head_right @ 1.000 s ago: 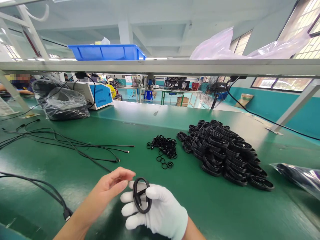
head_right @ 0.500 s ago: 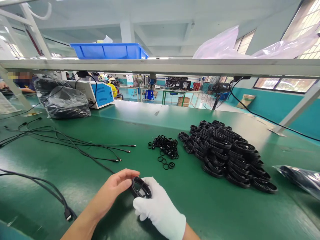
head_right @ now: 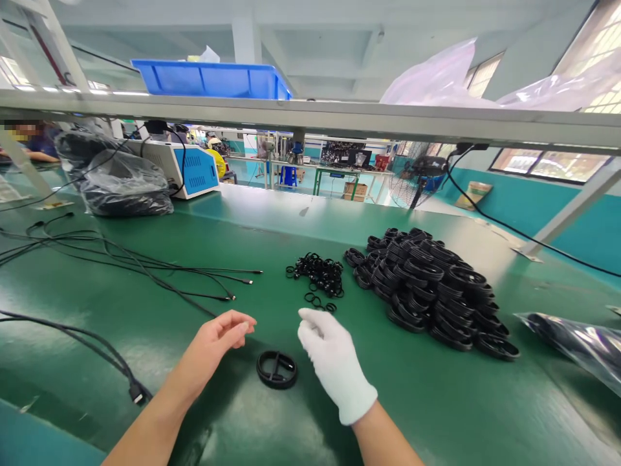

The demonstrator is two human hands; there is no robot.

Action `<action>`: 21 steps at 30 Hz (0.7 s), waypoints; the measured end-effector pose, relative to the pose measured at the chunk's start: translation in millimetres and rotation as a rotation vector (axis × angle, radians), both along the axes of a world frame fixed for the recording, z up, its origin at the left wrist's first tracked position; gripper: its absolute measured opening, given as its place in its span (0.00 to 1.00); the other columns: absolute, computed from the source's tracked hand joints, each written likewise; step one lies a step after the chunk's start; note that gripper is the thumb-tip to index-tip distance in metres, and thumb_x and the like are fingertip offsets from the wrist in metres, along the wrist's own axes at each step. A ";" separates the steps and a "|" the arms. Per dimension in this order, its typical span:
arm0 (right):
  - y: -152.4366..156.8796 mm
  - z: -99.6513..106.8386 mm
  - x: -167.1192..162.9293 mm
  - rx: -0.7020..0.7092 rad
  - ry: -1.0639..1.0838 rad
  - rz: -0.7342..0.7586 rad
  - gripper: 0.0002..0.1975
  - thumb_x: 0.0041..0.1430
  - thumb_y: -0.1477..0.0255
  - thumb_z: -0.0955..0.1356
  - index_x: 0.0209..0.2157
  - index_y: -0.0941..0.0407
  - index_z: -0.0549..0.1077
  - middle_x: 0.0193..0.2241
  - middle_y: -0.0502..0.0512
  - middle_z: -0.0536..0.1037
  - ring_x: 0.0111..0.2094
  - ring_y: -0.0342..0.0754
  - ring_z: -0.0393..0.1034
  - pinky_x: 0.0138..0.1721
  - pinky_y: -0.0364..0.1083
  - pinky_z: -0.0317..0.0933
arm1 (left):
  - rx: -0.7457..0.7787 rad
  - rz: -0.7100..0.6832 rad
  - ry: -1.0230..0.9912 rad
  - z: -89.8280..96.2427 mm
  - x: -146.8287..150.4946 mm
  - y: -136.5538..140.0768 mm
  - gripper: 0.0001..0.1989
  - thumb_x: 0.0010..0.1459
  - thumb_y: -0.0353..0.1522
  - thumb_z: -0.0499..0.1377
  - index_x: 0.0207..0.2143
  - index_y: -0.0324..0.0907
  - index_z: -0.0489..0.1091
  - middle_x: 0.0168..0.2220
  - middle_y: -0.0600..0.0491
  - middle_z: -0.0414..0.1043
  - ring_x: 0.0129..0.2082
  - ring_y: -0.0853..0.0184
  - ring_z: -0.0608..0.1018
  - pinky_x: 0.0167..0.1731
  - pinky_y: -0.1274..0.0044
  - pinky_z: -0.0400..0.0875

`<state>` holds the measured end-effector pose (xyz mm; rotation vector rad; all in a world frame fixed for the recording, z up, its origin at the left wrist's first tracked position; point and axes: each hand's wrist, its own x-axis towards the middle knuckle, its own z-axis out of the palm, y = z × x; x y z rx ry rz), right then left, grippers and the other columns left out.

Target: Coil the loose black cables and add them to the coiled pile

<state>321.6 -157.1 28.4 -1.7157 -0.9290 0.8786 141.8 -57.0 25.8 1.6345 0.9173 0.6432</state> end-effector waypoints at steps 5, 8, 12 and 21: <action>2.5 -2.5 6.5 0.141 0.067 -0.160 0.20 0.50 0.60 0.66 0.42 0.57 0.71 0.30 0.54 0.72 0.30 0.46 0.63 0.35 0.46 0.60 | 0.285 -0.303 0.318 2.5 7.1 -17.3 0.27 0.41 0.29 0.62 0.48 0.50 0.68 0.45 0.52 0.67 0.43 0.59 0.70 0.42 0.72 0.65; 3.5 -5.1 2.9 0.168 0.130 -0.153 0.19 0.49 0.60 0.67 0.41 0.57 0.72 0.30 0.53 0.73 0.28 0.45 0.63 0.33 0.46 0.59 | 0.370 -0.295 0.437 0.5 13.6 -23.1 0.23 0.41 0.26 0.59 0.44 0.50 0.70 0.41 0.53 0.69 0.41 0.59 0.71 0.41 0.71 0.63; 4.7 -2.7 0.8 0.169 0.170 -0.169 0.19 0.48 0.60 0.68 0.40 0.57 0.72 0.29 0.52 0.72 0.29 0.45 0.63 0.32 0.45 0.59 | 0.012 -0.306 0.227 0.4 15.7 -17.7 0.20 0.44 0.28 0.58 0.43 0.44 0.69 0.38 0.53 0.71 0.34 0.64 0.72 0.35 0.74 0.65; 2.8 -1.7 -1.0 0.119 0.069 -0.001 0.21 0.49 0.65 0.66 0.46 0.56 0.70 0.39 0.56 0.73 0.39 0.50 0.66 0.42 0.48 0.60 | -0.011 -0.318 0.205 0.6 15.3 -13.7 0.22 0.42 0.26 0.57 0.43 0.42 0.68 0.39 0.52 0.71 0.38 0.62 0.72 0.40 0.72 0.65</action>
